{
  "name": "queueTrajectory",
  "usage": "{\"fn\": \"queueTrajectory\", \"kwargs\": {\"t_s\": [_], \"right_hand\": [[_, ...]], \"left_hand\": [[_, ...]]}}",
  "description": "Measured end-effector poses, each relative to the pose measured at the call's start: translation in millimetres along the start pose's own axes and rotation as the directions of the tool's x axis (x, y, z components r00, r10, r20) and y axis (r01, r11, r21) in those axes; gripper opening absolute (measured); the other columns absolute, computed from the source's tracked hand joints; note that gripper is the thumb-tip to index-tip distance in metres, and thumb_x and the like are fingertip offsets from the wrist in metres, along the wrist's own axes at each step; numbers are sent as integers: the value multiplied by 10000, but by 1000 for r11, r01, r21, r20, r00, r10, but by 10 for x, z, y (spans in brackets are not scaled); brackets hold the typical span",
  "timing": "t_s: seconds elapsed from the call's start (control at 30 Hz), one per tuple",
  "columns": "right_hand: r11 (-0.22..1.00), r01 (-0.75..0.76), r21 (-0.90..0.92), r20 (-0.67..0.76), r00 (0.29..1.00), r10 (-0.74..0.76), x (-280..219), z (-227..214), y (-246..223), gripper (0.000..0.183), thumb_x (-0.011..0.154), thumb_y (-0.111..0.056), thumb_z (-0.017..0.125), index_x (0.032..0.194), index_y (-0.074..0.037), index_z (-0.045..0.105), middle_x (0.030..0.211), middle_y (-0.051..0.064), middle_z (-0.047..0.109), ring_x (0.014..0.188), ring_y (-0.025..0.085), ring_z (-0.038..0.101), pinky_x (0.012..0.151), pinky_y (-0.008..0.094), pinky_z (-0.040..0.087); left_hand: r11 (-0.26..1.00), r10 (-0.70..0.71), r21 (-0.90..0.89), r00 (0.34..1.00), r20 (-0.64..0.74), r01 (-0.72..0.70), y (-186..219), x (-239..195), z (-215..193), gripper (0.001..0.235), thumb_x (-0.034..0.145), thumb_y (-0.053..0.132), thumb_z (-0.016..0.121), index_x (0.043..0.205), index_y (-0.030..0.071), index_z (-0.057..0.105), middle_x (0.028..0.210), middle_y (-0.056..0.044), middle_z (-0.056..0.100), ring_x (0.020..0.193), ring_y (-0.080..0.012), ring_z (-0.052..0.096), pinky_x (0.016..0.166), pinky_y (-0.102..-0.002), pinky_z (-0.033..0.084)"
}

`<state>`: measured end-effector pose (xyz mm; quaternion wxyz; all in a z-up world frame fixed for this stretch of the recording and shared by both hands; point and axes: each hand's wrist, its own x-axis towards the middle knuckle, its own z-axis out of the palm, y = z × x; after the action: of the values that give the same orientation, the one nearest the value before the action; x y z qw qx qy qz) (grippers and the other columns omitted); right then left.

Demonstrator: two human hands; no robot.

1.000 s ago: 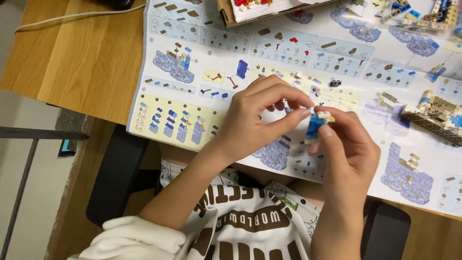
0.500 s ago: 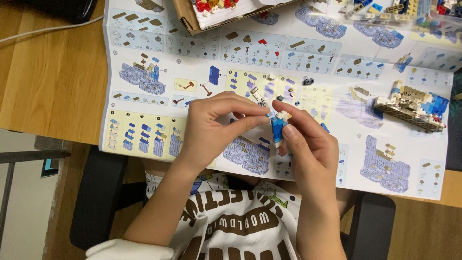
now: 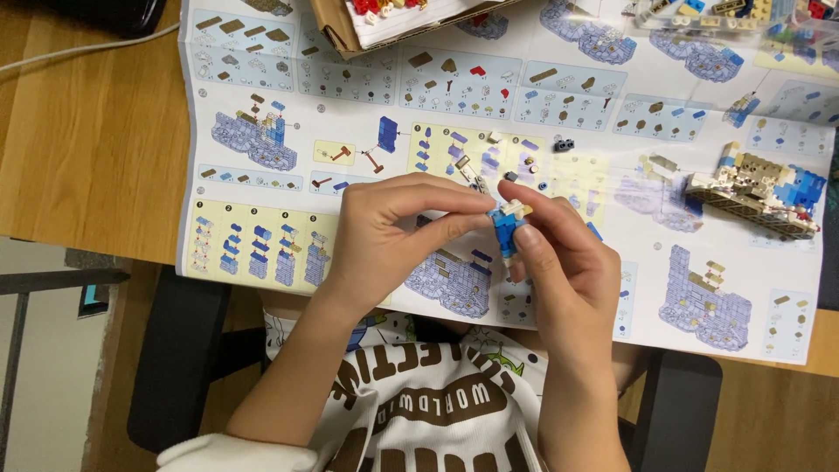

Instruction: The person assembles a small Lego model by connecting various blue, white, and tan pieces. They follow a printed instruction manual laid out on the table, picking up individual bricks and snapping them together to form a structure.

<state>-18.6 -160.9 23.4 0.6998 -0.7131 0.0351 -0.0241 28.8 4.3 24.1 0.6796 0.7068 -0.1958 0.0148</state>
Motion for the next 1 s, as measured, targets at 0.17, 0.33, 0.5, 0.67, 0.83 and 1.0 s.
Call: {"fn": "queueTrajectory", "kwargs": {"t_s": [0.17, 0.33, 0.5, 0.67, 0.83, 1.0], "right_hand": [[1000, -10, 5, 14, 1000, 10, -3, -4, -5, 362, 967, -183, 517, 1269, -5, 610, 918, 43, 500, 670, 115, 439, 611, 203, 430], [996, 44, -77, 19, 999, -43, 1, -3, -12, 356, 979, -160, 493, 1287, -21, 605, 838, 16, 447, 660, 91, 442, 702, 206, 388], [997, 41, -61, 16, 999, -40, 1, -6, -10, 351, 980, -174, 504, 1273, -13, 611, 843, 23, 460, 681, 94, 443, 698, 214, 397], [999, 29, -43, 3, 1000, -29, 1, -1, -2, 330, 969, -172, 515, 1228, 0, 624, 917, 52, 544, 629, 94, 454, 674, 210, 411], [997, 15, -75, -12, 1000, -16, 0, 5, -7, 309, 966, -199, 533, 1193, -19, 642, 941, 59, 590, 604, 99, 465, 643, 201, 427], [989, 39, -140, -15, 999, -42, 13, 19, -25, 301, 965, -202, 543, 1176, -12, 642, 1020, 84, 635, 599, 107, 495, 636, 218, 451]], "left_hand": [[997, -55, -52, 998, 1, 55, -1, 0, 0, 127, 831, 11, 757, 943, 56, 720, 944, -98, 736, 912, -171, 721, 850, -245, 599], [997, -71, -43, 997, 5, 71, -14, 2, 4, 148, 808, 10, 778, 939, 51, 723, 929, -100, 737, 885, -145, 705, 835, -220, 576], [1000, -4, -4, 1000, 25, 4, 18, 13, -12, 159, 817, -12, 772, 955, 47, 721, 931, -109, 740, 891, -179, 725, 849, -244, 602], [999, 29, 22, 999, 35, -30, 2, 9, -16, 142, 827, -13, 764, 951, 41, 723, 948, -104, 740, 891, -179, 726, 843, -247, 606], [999, 24, 25, 999, 40, -25, -5, 9, -17, 142, 842, 0, 748, 973, 45, 719, 953, -109, 741, 894, -181, 733, 831, -243, 611], [997, 41, 67, 998, 54, -44, -37, 12, -24, 153, 861, 2, 736, 1001, 58, 713, 964, -108, 742, 900, -185, 741, 831, -245, 616]]}}
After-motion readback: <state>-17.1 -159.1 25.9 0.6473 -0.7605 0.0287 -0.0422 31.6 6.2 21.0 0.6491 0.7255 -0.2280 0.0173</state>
